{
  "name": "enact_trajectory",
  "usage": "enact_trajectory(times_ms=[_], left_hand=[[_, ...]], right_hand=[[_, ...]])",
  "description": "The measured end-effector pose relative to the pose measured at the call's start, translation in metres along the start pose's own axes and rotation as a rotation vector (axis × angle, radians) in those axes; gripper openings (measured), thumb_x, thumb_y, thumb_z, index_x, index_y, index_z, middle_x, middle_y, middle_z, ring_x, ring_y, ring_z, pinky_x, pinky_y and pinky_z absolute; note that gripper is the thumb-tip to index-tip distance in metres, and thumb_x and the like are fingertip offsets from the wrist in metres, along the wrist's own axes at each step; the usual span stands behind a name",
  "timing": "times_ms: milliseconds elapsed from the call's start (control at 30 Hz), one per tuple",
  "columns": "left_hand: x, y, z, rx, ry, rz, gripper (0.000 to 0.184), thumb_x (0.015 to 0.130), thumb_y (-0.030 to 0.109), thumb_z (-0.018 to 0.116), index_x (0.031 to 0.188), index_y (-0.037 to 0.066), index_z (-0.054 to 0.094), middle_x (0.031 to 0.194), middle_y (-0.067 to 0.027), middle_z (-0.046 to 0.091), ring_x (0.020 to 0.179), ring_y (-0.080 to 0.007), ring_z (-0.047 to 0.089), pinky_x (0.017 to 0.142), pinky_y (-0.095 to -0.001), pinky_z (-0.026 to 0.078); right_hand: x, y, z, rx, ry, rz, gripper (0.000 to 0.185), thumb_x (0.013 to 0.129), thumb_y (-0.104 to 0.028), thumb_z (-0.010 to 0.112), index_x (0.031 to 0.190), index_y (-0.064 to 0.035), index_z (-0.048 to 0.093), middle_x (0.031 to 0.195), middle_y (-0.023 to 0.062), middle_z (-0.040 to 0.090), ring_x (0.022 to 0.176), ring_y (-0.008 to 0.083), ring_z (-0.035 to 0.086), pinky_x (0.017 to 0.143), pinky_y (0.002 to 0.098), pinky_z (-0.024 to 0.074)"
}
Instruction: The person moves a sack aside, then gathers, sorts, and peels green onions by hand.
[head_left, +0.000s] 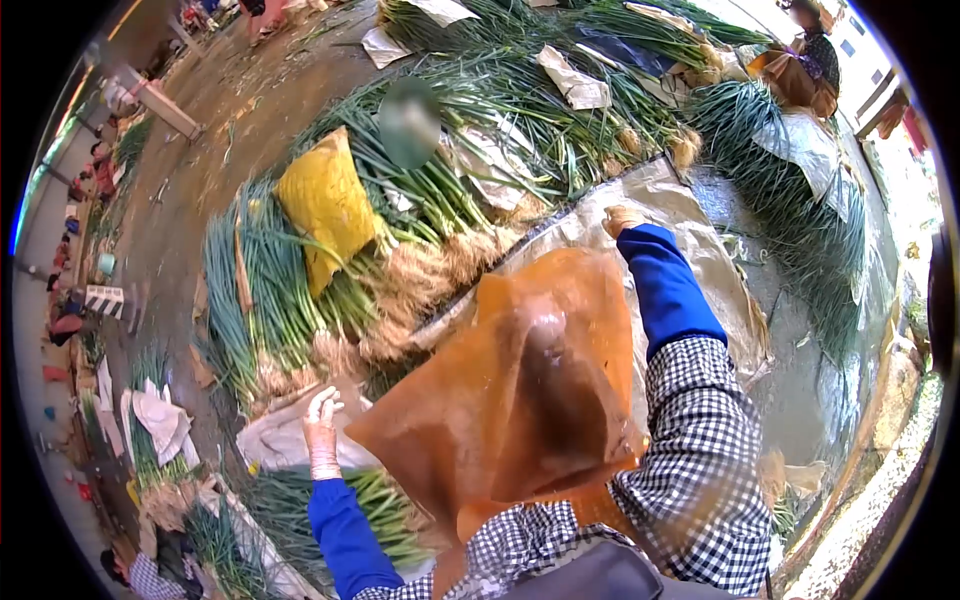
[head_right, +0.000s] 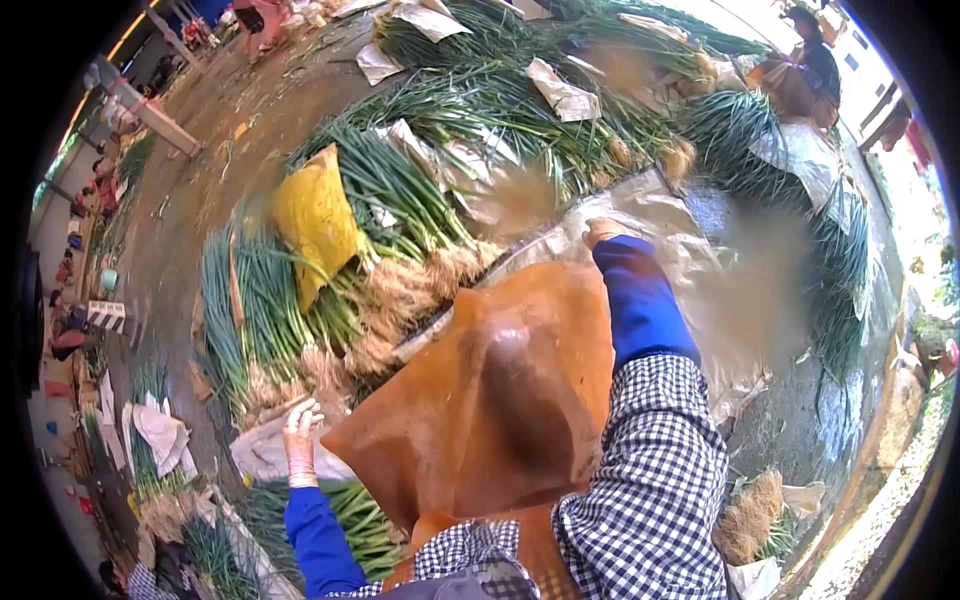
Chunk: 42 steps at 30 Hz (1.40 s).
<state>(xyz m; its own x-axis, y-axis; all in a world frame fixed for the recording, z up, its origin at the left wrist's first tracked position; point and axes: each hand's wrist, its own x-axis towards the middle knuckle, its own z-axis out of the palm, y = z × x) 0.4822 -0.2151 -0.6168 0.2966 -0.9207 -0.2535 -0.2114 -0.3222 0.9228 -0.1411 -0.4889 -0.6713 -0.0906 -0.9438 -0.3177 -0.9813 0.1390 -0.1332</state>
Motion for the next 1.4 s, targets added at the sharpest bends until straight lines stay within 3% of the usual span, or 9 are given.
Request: enact_trajectory(times_ms=[333, 533, 667, 800, 833, 1000, 1100, 1200, 1400], left_hand=[[0.256, 0.113, 0.257, 0.675, -0.434, 0.439, 0.023, 0.079, 0.015, 0.053, 0.099, 0.005, 0.062, 0.097, -0.0112, 0.062, 0.089, -0.0244, 0.059, 0.079, -0.0302, 0.045], [0.337, 0.120, 0.471, 0.350, -0.637, 0.435, 0.024, 0.080, 0.020, 0.053, 0.098, 0.008, 0.062, 0.089, -0.0109, 0.063, 0.085, -0.0228, 0.060, 0.077, -0.0297, 0.046], [0.352, 0.046, 0.593, -0.533, -0.738, -0.376, 0.033, 0.083, 0.019, 0.052, 0.113, 0.004, 0.052, 0.102, -0.0112, 0.060, 0.090, -0.0236, 0.058, 0.081, -0.0306, 0.045], [0.356, 0.035, 0.663, -0.537, -0.502, -0.688, 0.045, 0.087, 0.029, 0.046, 0.126, 0.006, 0.040, 0.133, -0.0122, 0.037, 0.121, -0.0287, 0.037, 0.100, -0.0374, 0.029], [0.358, 0.021, 0.674, -0.544, -0.559, -0.618, 0.052, 0.084, 0.035, 0.051, 0.127, 0.006, 0.039, 0.136, -0.0105, 0.032, 0.125, -0.0289, 0.031, 0.100, -0.0373, 0.028], [0.369, 0.045, 0.719, -0.629, -0.459, -0.766, 0.047, 0.082, 0.035, 0.054, 0.123, 0.013, 0.045, 0.124, -0.0070, 0.044, 0.116, -0.0203, 0.039, 0.098, -0.0330, 0.027], [0.380, 0.018, 0.747, -0.783, -0.524, -0.712, 0.034, 0.082, 0.027, 0.057, 0.112, 0.010, 0.053, 0.102, -0.0059, 0.051, 0.095, -0.0177, 0.047, 0.087, -0.0282, 0.036], [0.378, 0.055, 0.765, -0.787, -0.555, -0.829, 0.030, 0.078, 0.026, 0.064, 0.102, 0.009, 0.058, 0.072, -0.0011, 0.056, 0.071, -0.0147, 0.055, 0.074, -0.0287, 0.046], [0.372, 0.079, 0.680, -0.457, -0.603, -0.396, 0.029, 0.085, 0.023, 0.049, 0.099, 0.002, 0.060, 0.094, -0.0058, 0.061, 0.085, -0.0145, 0.056, 0.078, -0.0295, 0.046]], right_hand=[[0.200, 0.096, 0.068, -0.454, 0.078, -0.105, 0.060, 0.078, -0.017, 0.047, 0.134, -0.0196, 0.028, 0.138, 0.0014, 0.032, 0.131, 0.0199, 0.019, 0.102, 0.0477, 0.0213], [0.111, 0.173, 0.072, -0.341, -0.338, 0.005, 0.035, 0.084, -0.020, 0.046, 0.116, -0.0079, 0.047, 0.112, 0.0104, 0.057, 0.104, 0.0250, 0.052, 0.093, 0.0375, 0.0335], [0.151, 0.197, -0.003, -0.411, -0.429, -0.013, 0.029, 0.086, -0.024, 0.049, 0.097, -0.0003, 0.062, 0.107, 0.0130, 0.060, 0.093, 0.0258, 0.058, 0.083, 0.0303, 0.0433], [0.275, 0.306, 0.002, 0.307, 0.415, -0.010, 0.042, 0.087, -0.038, 0.047, 0.111, -0.0036, 0.053, 0.108, 0.0185, 0.056, 0.101, 0.0297, 0.053, 0.089, 0.0340, 0.0394], [0.293, 0.301, -0.013, 0.596, 0.226, 0.345, 0.045, 0.086, -0.041, 0.047, 0.111, -0.0041, 0.053, 0.107, 0.0225, 0.054, 0.099, 0.0348, 0.052, 0.088, 0.0366, 0.0380], [0.347, 0.356, 0.073, 0.465, 0.163, 0.099, 0.055, 0.082, -0.049, 0.045, 0.114, -0.0041, 0.052, 0.097, 0.0176, 0.055, 0.093, 0.0318, 0.051, 0.092, 0.0371, 0.0345], [0.328, 0.289, 0.047, 1.222, -0.120, 0.441, 0.047, 0.084, -0.044, 0.049, 0.103, -0.0025, 0.059, 0.073, 0.0018, 0.055, 0.073, 0.0154, 0.048, 0.068, 0.0317, 0.0389], [0.293, 0.215, 0.032, 1.712, -0.054, 0.058, 0.032, 0.083, -0.020, 0.056, 0.111, -0.0042, 0.052, 0.106, 0.0030, 0.056, 0.097, 0.0129, 0.050, 0.082, 0.0286, 0.0421], [0.223, 0.093, 0.023, 2.061, -0.205, -0.241, 0.066, 0.083, -0.018, 0.054, 0.137, -0.0033, 0.019, 0.136, 0.0043, 0.032, 0.121, 0.0163, 0.031, 0.101, 0.0316, 0.0257]])
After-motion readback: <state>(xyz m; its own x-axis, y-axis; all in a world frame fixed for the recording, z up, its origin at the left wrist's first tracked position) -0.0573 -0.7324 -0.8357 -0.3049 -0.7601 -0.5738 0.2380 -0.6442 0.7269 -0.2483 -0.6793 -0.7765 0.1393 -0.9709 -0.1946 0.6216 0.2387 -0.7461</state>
